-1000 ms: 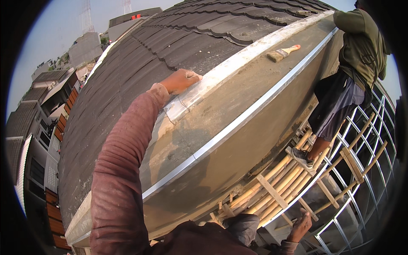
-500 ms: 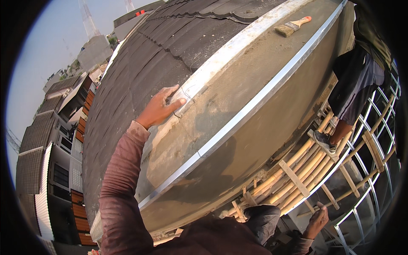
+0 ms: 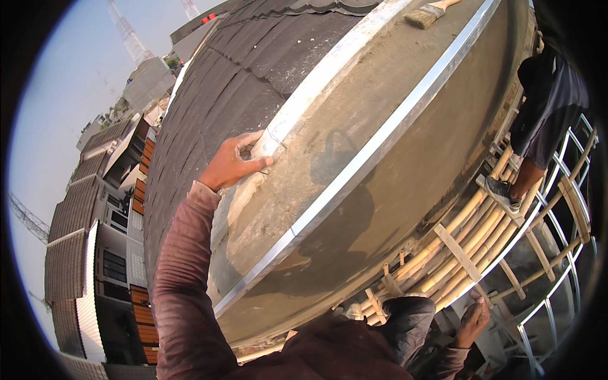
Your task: The person is finishing a roof edge by applying a sealant material and smoothing it by hand and with a brush. They move along the curved roof section while another worker operates on the adjacent area.
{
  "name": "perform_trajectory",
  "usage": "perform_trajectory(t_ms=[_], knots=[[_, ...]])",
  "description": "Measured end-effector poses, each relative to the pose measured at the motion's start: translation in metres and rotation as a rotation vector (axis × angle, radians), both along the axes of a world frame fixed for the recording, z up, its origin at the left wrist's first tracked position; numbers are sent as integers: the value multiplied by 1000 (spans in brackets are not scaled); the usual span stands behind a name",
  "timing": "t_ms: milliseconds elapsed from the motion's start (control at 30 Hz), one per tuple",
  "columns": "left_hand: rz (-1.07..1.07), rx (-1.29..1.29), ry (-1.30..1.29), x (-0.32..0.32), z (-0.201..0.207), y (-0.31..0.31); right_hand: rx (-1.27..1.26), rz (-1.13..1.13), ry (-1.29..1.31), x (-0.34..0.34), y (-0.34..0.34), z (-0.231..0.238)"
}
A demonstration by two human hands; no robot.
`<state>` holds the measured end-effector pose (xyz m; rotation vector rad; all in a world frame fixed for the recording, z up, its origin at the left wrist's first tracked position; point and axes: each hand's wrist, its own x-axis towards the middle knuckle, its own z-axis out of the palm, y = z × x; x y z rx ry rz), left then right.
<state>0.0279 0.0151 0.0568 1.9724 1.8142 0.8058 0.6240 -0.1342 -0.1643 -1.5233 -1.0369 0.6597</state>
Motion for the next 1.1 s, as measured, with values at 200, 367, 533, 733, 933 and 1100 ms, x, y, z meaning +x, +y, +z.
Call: perform_trajectory(t_ms=[200,367,533,733,933,1100], knots=[[80,102,-118,-7,-28,-8,-51,37,26,-6,5,3],[30,2,-141,-5,-22,-14,-74,48,22,-4,12,-23],[-38,-182,-192,-14,-9,-22,-103,93,103,-17,16,-16],[-66,-121,-30,-7,-11,-19,-153,136,89,-25,20,-5],[-57,-80,-46,-15,-20,-19,-108,198,38,-23,35,-9],[-44,-34,-43,-17,-26,-24,-118,271,-17,-49,44,21]])
